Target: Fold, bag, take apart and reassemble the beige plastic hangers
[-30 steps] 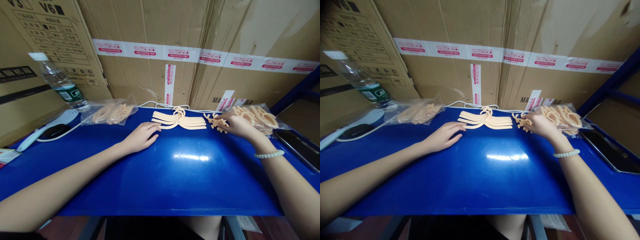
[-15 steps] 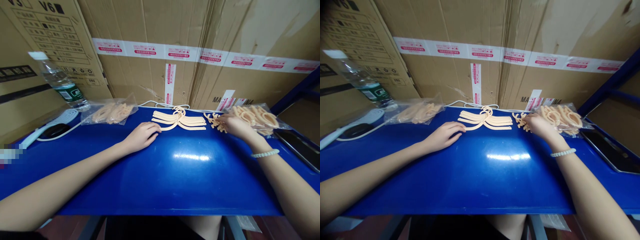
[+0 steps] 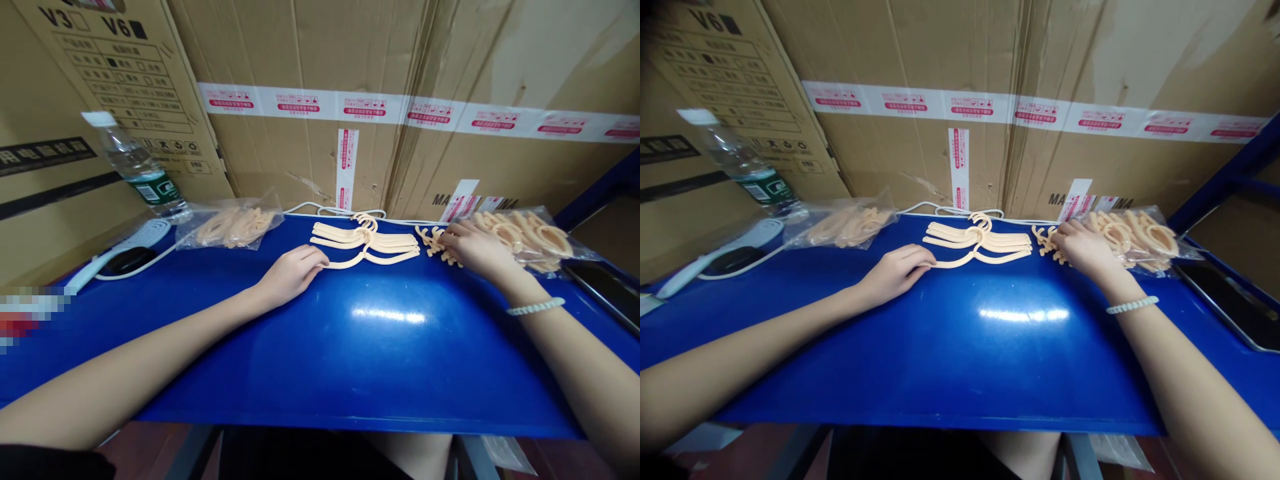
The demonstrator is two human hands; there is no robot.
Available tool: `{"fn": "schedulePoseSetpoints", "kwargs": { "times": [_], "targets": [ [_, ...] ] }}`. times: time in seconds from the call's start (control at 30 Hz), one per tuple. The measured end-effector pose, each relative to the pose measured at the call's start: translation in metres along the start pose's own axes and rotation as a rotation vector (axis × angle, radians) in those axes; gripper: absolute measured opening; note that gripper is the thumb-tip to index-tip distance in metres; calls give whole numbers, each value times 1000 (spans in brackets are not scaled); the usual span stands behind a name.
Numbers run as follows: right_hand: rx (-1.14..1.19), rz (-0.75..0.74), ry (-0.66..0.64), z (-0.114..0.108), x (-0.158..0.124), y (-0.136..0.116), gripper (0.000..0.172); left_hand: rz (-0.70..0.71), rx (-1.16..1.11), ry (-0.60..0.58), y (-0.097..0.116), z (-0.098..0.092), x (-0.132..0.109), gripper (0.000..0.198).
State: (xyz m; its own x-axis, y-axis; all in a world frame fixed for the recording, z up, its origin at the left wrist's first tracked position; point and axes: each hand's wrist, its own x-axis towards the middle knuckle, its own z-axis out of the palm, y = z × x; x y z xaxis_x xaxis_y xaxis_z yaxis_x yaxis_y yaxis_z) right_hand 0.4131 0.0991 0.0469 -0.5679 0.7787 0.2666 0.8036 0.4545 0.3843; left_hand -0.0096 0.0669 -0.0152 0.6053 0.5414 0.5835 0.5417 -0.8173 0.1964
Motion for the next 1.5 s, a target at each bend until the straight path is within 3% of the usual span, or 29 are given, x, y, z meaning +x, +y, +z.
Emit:
{"fn": "schedulePoseSetpoints", "kwargs": {
  "times": [0.23, 0.43, 0.6, 0.7, 0.97, 1.17, 1.37, 1.5],
  "targets": [
    [-54, 1, 18, 2, -2, 6, 29, -19, 23, -2, 1, -1, -1, 23],
    [128, 162, 163, -9, -5, 8, 30, -34, 78, -6, 2, -1, -2, 26],
    [648, 505, 498, -26, 1, -11, 16, -76, 49, 14, 2, -2, -2, 28],
    [1062, 632, 586, -37, 6, -27, 14, -126, -14, 38, 1, -2, -1, 30],
    [1711, 756, 377, -49, 16, -68, 15, -256, -122, 91, -2, -2, 2, 24],
    [1742, 708, 402, -38, 17, -94, 31, -241, -140, 143, -1, -1, 3, 21],
    [1915, 809, 361, -34, 19, -93, 55, -243, -164, 185, 0, -2, 4, 21],
    [1881, 775, 273, -32, 19, -86, 48, -250, -154, 229, 1, -3, 4, 20]
  ]
}}
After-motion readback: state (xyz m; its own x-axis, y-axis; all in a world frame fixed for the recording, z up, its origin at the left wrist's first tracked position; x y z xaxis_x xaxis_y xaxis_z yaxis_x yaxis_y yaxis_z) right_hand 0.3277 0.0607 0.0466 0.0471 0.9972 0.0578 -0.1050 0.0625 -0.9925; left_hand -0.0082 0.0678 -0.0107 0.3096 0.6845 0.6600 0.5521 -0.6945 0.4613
